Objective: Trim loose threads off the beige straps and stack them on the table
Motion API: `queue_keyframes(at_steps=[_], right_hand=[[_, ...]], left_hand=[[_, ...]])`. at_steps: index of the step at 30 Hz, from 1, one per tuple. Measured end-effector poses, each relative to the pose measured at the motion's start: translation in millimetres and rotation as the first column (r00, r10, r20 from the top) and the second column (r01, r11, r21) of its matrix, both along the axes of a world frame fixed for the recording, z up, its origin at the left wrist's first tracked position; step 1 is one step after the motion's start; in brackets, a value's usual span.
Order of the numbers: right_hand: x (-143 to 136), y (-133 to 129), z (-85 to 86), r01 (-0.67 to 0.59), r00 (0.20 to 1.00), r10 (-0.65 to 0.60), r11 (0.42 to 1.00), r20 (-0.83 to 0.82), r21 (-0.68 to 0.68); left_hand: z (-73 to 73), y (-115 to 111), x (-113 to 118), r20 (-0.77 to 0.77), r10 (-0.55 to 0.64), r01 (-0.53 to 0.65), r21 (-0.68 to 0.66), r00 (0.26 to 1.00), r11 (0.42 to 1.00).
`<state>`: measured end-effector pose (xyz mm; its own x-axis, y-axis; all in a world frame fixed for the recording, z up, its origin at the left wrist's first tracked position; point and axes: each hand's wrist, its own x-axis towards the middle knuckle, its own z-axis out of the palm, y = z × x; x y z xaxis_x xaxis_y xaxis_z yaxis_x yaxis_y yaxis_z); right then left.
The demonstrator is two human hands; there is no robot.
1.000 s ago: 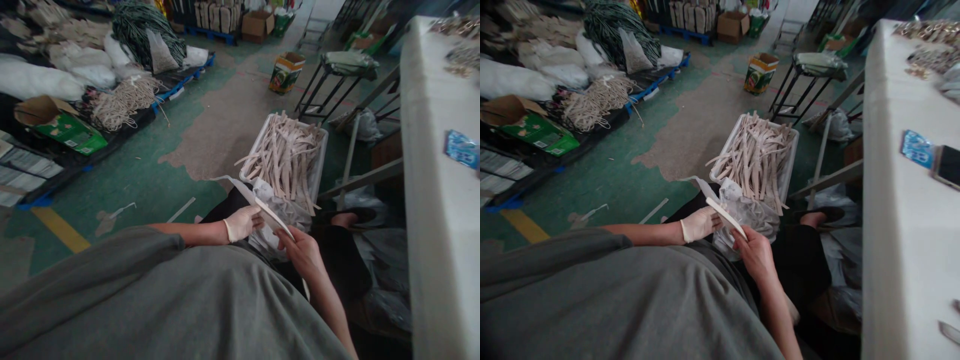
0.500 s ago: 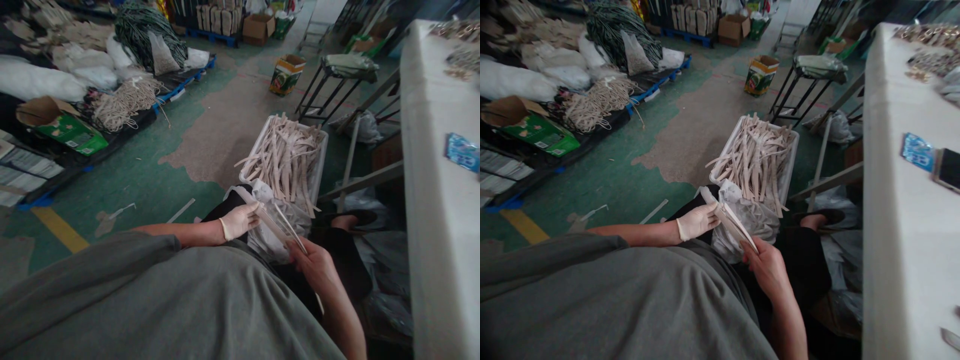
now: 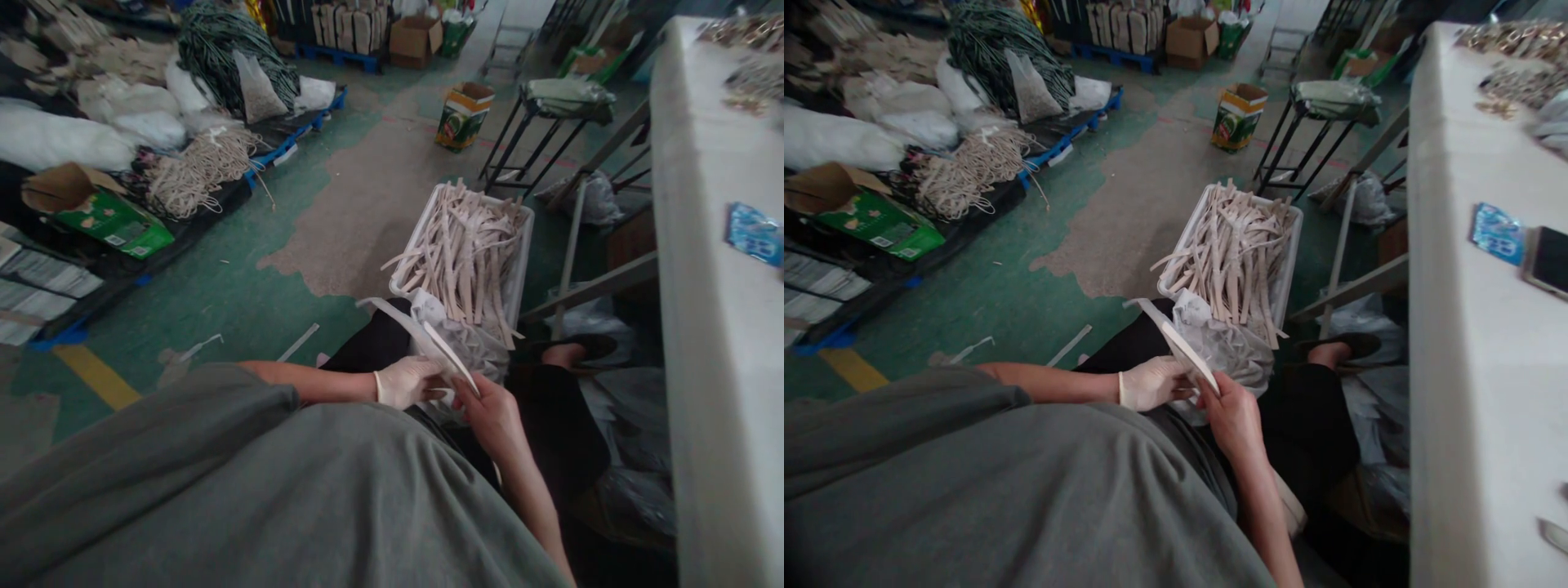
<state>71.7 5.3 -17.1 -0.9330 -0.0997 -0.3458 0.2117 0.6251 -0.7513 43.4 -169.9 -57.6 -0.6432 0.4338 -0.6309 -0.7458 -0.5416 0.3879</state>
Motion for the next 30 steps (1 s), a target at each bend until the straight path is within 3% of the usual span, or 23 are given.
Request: queue_keyframes(at_steps=[2,6,10,13,15,17,20,23,26,30], right_hand=[[1.1,0.8,-0.5,0.017,1.000,-0.016,0.999,0.018,-0.048],[11.3,16.6,-1.8,0.062,0.995,-0.052,0.990,0.081,-0.129],[13.1,12.5,-1.2,0.094,0.994,-0.090,0.992,0.057,-0.078],[11.6,1.8,-0.6,0.124,0.992,-0.122,0.982,0.020,-0.142],[16.9,4.9,-4.2,0.207,0.977,-0.214,0.946,0.001,-0.250],[28.0,16.6,-11.7,0.315,0.936,-0.351,0.872,-0.030,-0.376],[46.8,34.8,-23.3,0.399,0.863,-0.494,0.796,-0.109,-0.455],[55.1,36.8,-25.9,0.301,0.831,-0.462,0.842,-0.311,-0.447],[50.2,25.2,-20.2,0.046,0.821,-0.242,0.931,-0.518,-0.363],[34.2,8.6,-14.5,-0.125,0.788,-0.069,0.955,-0.612,-0.269]], left_hand=[[2.0,1.8,-1.3,-0.010,-0.004,0.004,0.001,1.000,1.000],[5.0,-1.4,-10.1,-0.019,0.112,-0.113,-0.054,0.993,0.992],[1.1,5.4,-1.9,0.018,-0.006,0.007,-0.028,1.000,1.000],[1.8,9.4,1.5,0.061,-0.054,0.054,0.010,0.997,0.999],[6.8,5.2,-4.3,0.112,-0.011,0.009,0.023,0.994,1.000],[13.8,-2.9,-13.5,0.161,0.042,-0.047,0.027,0.986,0.999],[23.2,-13.0,-23.7,0.191,0.076,-0.086,0.043,0.979,0.995],[28.5,-13.9,-24.0,0.237,0.042,-0.057,0.058,0.971,0.997],[28.8,-8.8,-17.4,0.287,-0.031,0.014,0.062,0.958,0.998],[19.6,-3.5,-6.5,0.252,-0.188,0.158,0.137,0.949,0.978]])
